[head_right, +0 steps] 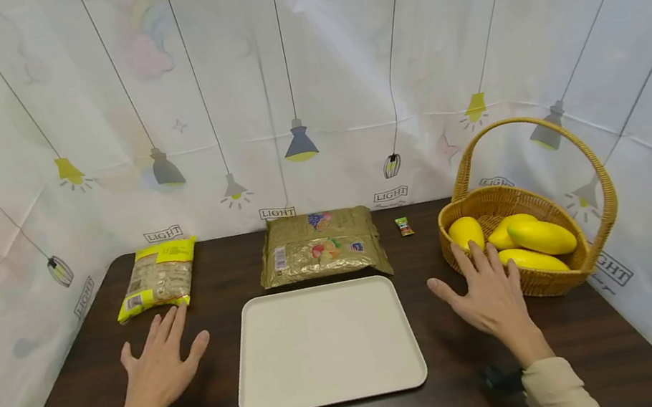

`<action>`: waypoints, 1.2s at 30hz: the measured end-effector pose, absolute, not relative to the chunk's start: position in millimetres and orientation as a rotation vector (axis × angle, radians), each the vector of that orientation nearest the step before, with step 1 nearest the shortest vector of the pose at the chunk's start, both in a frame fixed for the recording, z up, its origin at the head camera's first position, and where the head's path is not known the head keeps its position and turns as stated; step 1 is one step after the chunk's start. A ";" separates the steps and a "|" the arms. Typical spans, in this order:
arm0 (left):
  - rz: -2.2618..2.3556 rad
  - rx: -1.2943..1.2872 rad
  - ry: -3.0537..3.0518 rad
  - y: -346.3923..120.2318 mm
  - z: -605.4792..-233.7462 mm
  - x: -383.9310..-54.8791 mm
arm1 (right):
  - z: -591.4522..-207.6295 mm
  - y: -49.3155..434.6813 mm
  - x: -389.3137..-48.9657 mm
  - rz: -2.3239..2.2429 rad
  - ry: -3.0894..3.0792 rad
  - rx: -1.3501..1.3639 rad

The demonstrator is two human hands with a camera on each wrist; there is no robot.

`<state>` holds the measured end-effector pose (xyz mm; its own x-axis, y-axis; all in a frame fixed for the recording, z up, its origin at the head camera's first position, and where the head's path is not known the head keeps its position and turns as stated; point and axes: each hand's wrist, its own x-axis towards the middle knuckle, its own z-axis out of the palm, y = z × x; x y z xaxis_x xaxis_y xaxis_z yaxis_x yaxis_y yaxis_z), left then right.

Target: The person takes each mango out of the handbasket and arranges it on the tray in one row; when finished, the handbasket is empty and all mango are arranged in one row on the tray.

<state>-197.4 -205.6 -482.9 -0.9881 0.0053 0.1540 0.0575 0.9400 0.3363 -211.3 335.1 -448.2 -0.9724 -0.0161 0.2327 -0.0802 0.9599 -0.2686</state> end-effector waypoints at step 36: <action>-0.802 -0.266 -3.136 -147.8 -497.2 -181.2 | -437.5 336.2 -211.0 0.379 -2.819 0.096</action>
